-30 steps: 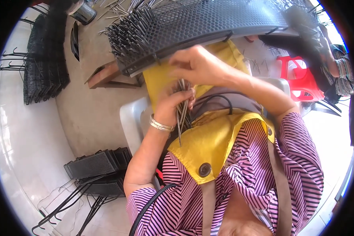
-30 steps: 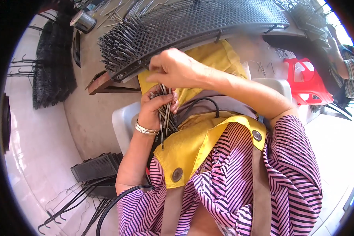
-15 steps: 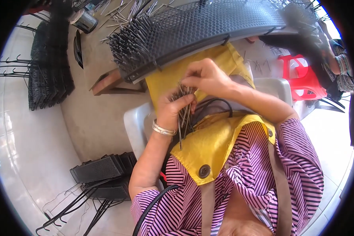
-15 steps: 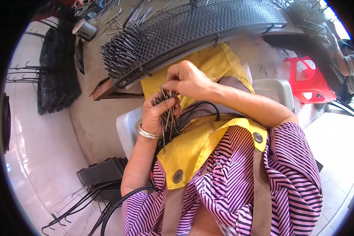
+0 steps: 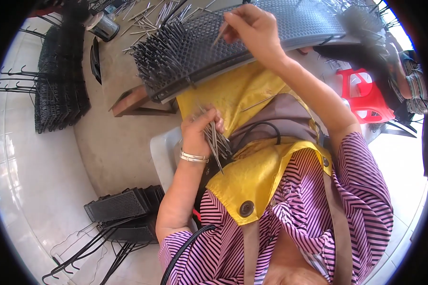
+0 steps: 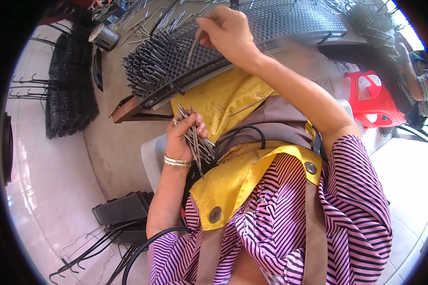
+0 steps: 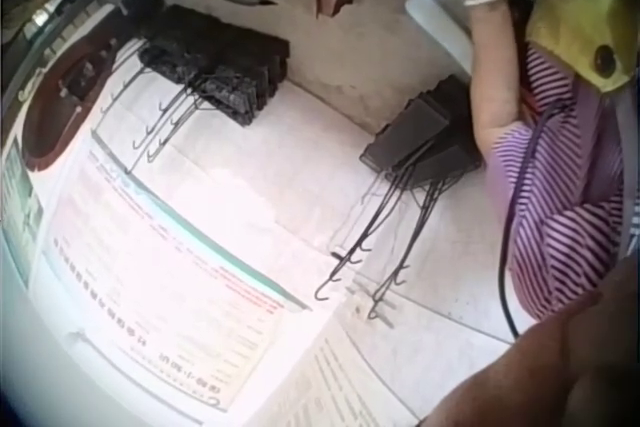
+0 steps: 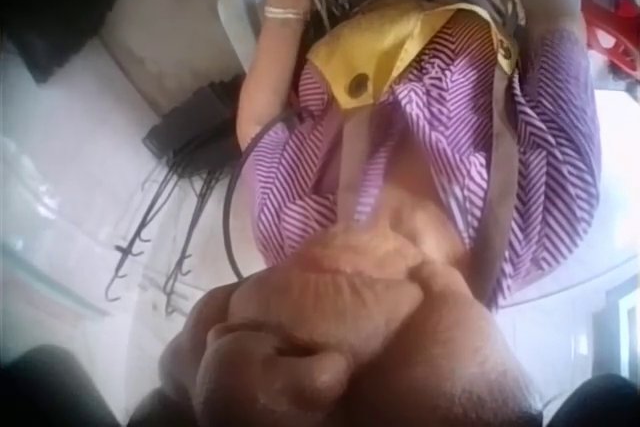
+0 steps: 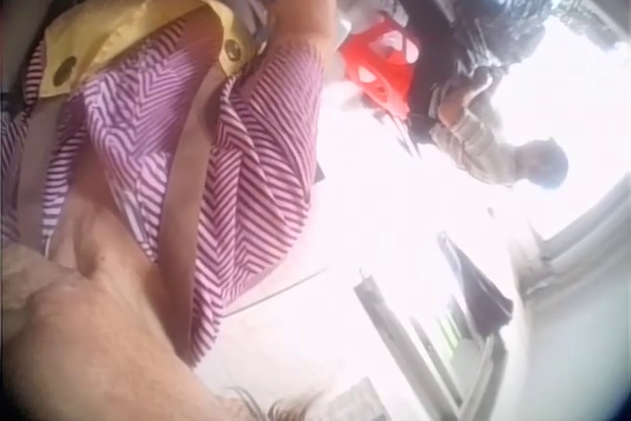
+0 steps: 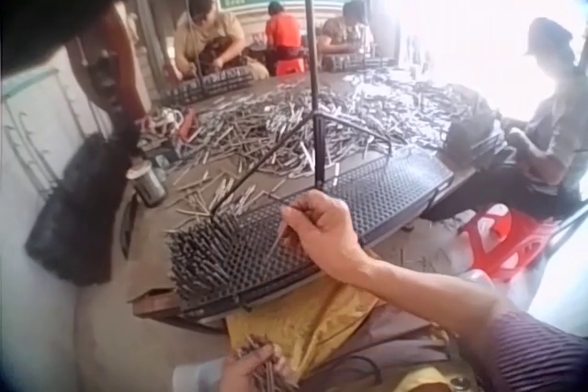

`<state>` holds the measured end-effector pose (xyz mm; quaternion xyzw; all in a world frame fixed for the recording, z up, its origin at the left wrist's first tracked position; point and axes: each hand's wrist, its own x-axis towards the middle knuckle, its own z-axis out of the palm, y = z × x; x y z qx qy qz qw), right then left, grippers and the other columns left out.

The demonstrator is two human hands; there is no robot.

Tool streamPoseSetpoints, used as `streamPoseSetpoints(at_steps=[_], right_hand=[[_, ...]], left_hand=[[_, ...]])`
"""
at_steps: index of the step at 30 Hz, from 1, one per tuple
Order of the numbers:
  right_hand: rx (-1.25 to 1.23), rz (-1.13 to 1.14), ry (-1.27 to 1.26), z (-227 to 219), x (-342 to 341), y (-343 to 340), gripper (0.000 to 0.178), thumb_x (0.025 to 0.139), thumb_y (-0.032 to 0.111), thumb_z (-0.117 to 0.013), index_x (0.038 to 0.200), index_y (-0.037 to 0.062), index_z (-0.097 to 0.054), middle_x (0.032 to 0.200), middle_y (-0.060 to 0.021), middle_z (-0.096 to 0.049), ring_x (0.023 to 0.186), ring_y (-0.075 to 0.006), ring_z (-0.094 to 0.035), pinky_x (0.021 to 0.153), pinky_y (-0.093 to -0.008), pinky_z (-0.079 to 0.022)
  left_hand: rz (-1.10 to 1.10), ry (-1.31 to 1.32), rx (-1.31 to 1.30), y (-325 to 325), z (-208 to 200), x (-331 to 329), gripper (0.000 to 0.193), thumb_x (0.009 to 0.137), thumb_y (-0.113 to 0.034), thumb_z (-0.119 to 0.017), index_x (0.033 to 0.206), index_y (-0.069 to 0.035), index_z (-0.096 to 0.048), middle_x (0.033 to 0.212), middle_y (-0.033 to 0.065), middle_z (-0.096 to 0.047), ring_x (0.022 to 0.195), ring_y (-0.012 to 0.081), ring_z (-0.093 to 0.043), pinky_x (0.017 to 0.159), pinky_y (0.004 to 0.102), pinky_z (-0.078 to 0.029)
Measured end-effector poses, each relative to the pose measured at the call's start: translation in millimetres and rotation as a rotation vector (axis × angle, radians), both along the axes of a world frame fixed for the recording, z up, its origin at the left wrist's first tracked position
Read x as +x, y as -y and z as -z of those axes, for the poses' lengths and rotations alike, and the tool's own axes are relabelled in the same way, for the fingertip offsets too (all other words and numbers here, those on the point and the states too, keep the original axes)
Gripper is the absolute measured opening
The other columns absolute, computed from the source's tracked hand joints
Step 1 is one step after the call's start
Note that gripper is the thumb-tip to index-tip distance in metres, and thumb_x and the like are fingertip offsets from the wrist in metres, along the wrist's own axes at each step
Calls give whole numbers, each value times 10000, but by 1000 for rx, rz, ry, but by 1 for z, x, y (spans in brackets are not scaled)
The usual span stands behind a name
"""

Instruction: Placing small metal pins into a perforated grid template.

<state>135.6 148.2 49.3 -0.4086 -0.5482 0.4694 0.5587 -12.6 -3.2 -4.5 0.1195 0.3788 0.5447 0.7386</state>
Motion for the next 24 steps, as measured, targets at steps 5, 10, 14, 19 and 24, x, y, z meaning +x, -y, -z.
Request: streamPoseSetpoints(at_steps=[5,10,14,19,24], right_hand=[[259,74,26,11,-20,-35,127,811,66,-541,712,2,-492,576,-51,-555,486,-82,-526,435,-212,-403],[343,116,83,14,-41,-47,138,808,66,-538,707,-4,-478,567,-69,-554,483,-104,-539,435,-231,-410],[352,128,159,12,-43,-49,134,807,62,-535,708,-5,-475,561,-79,-553,482,-117,-544,436,-242,-412],[404,124,168,11,-46,-51,129,804,61,-538,710,0,-475,551,-73,-548,483,-120,-546,437,-243,-412],[444,128,160,14,-50,-49,138,798,58,-545,706,2,-460,551,-97,-543,479,-156,-549,440,-263,-412]], left_hand=[[34,47,-17,2,6,4,156,745,-45,-567,860,2,-472,651,92,-503,531,185,-495,468,277,-408],[57,-6,-18,4,5,6,183,736,-5,-587,893,-14,-492,720,97,-526,588,188,-499,520,291,-403],[65,-29,-6,4,4,7,229,711,19,-594,915,1,-491,723,93,-524,594,190,-508,536,295,-422],[51,-41,-11,4,2,10,257,695,24,-599,920,7,-475,725,92,-532,586,190,-530,532,293,-455],[57,-57,-50,3,-1,10,283,688,23,-602,930,15,-455,713,91,-533,581,189,-546,521,286,-470]])
